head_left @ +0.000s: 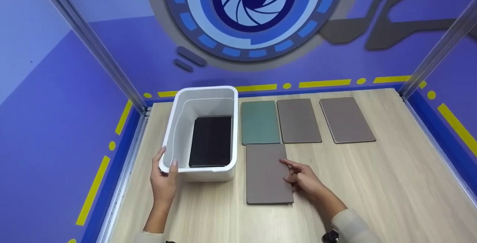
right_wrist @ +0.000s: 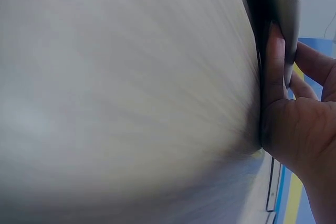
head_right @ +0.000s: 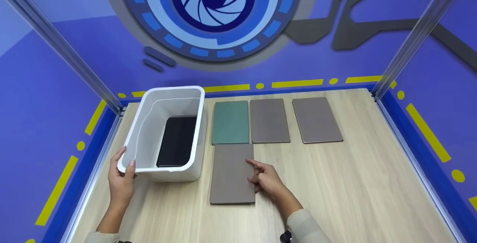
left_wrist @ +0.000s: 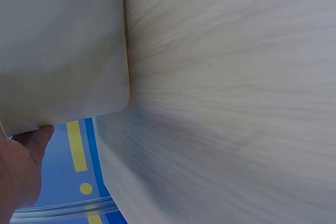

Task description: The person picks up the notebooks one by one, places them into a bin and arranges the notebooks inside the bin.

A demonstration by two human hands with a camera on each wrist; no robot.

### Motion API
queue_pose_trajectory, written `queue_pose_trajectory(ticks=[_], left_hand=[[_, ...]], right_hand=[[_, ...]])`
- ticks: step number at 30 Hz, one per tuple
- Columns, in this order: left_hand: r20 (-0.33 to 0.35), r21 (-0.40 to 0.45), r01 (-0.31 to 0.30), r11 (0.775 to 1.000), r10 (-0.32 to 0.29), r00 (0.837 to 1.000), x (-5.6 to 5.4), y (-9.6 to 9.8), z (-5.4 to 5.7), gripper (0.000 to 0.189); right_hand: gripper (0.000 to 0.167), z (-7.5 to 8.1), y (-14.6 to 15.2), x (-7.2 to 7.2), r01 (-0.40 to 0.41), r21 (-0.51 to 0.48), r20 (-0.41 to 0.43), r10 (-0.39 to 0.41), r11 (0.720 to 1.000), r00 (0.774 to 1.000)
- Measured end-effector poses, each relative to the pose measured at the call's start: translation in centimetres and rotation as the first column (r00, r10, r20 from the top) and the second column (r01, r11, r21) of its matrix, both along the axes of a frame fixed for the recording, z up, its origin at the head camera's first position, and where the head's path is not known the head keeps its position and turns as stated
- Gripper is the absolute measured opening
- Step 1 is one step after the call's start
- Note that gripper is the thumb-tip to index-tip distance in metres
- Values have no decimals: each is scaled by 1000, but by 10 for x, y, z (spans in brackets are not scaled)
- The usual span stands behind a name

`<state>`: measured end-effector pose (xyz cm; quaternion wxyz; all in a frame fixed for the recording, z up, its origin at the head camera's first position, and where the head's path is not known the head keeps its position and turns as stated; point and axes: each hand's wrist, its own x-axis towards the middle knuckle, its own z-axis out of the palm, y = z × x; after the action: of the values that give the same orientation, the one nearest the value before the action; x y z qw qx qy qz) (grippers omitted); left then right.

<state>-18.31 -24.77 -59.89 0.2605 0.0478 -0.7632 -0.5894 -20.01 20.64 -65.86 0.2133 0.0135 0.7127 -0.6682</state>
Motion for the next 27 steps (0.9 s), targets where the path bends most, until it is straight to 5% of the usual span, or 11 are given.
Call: queue_pose_trajectory(ticks=[27], left_hand=[[-8,-3,0,1000,0,1000,-1,1,-1,58]], right_hand=[[71,2,0,-1,15,34,21,-16,999,1000]])
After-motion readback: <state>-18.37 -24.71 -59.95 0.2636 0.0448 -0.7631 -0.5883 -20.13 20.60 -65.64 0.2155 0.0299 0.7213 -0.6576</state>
